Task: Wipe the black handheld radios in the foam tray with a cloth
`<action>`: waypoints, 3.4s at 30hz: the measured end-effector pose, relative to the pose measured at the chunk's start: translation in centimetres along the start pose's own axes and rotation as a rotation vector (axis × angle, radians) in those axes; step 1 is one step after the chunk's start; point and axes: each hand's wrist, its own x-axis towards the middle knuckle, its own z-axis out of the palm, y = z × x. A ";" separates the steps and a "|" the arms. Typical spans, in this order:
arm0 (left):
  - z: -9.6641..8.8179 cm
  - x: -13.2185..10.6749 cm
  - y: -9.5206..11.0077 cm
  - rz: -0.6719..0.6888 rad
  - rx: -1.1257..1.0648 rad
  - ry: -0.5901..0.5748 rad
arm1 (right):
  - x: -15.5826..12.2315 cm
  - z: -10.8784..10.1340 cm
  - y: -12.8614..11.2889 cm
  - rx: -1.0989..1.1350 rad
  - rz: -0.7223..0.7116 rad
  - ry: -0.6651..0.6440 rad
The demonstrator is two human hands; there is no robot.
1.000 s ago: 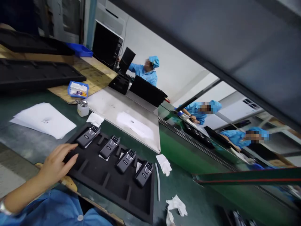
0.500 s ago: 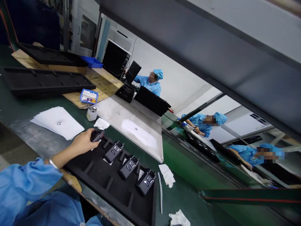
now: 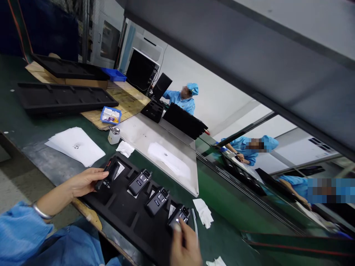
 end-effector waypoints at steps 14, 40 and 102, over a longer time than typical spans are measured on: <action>-2.0 -1.1 -1.1 -0.133 -0.087 0.003 | 4.4 19.1 -17.3 0.379 -0.093 -0.857; -0.4 -2.5 -3.0 -0.065 -0.316 0.164 | 11.3 24.7 -16.7 0.448 0.208 -1.143; 5.3 -5.4 -9.5 -0.349 -0.046 0.073 | -0.3 3.2 0.1 0.638 0.568 -0.182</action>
